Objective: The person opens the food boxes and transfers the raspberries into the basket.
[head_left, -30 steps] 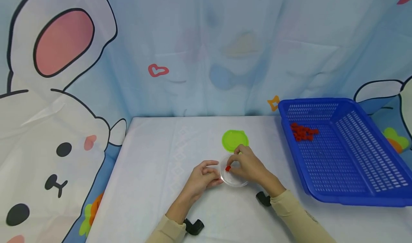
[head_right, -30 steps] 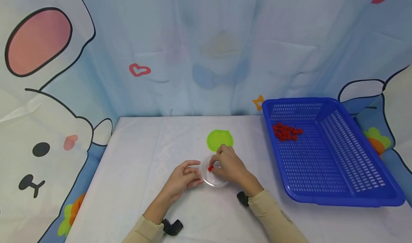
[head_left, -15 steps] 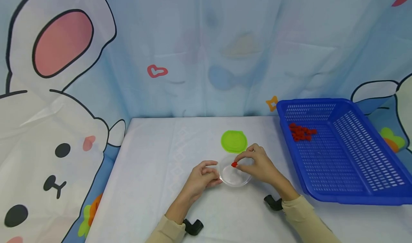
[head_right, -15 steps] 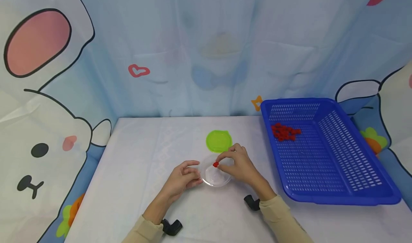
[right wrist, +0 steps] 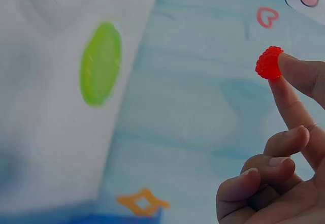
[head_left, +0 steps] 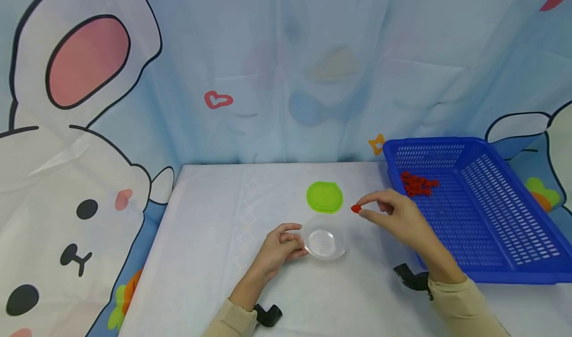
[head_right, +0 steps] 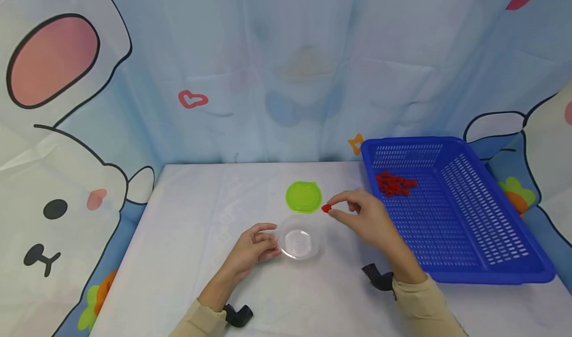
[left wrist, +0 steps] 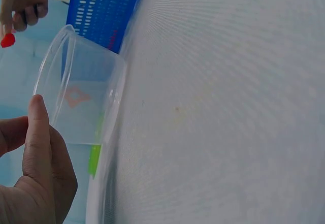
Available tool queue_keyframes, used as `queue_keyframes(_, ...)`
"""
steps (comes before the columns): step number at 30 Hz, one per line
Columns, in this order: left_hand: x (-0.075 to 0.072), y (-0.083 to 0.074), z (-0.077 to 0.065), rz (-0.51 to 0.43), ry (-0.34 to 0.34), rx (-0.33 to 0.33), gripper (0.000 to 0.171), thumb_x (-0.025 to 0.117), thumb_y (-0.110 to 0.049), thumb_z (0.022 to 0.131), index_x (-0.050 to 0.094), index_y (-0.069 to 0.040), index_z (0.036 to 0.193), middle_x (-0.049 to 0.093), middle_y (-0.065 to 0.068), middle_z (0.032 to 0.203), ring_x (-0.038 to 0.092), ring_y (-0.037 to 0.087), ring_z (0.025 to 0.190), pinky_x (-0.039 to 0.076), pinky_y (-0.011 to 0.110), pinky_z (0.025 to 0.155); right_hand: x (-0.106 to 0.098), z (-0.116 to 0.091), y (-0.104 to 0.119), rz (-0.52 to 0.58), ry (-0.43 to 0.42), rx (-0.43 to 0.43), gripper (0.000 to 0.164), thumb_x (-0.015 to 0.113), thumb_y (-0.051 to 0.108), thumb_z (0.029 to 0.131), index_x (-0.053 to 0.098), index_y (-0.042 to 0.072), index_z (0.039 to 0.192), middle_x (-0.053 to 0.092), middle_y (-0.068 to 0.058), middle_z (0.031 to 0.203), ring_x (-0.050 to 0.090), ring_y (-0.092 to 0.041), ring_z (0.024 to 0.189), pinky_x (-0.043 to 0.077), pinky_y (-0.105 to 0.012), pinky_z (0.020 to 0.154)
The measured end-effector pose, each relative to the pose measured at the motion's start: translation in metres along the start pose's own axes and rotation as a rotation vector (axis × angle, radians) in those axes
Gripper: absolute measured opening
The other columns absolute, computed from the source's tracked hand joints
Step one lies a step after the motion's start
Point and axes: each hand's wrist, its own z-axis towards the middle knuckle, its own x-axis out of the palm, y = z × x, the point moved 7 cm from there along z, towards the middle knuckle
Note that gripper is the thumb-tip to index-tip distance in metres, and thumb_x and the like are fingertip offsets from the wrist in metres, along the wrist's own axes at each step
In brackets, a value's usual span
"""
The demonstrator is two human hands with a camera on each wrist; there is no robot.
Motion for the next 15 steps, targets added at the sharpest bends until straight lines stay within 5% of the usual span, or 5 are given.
queue_keyframes(7,-0.001,0.001,0.001,-0.004,-0.004,-0.005,0.048,0.062,0.005,0.083,0.045,0.004,0.127,0.058,0.013,0.091,0.062,0.023,0.077,0.054,0.040,0.078,-0.068,0.012,-0.029,-0.062,-0.034,0.146,0.028,0.066,0.041,0.083,0.067,0.022,0.103,0.040,-0.010,0.071,0.037,-0.023,0.059,0.029,-0.032,0.042)
queue_keyframes(15,-0.001,0.000,0.002,-0.004,-0.005,-0.005,0.047,0.062,0.005,0.083,0.046,0.004,0.127,0.058,0.013,0.090,0.062,0.023,0.077,0.054,0.040,0.077,-0.114,0.036,-0.105,-0.112,-0.064,0.293,0.049,0.062,0.050,0.082,0.062,0.012,0.113,0.035,-0.007,0.063,0.034,-0.025,0.051,0.026,-0.035,0.040)
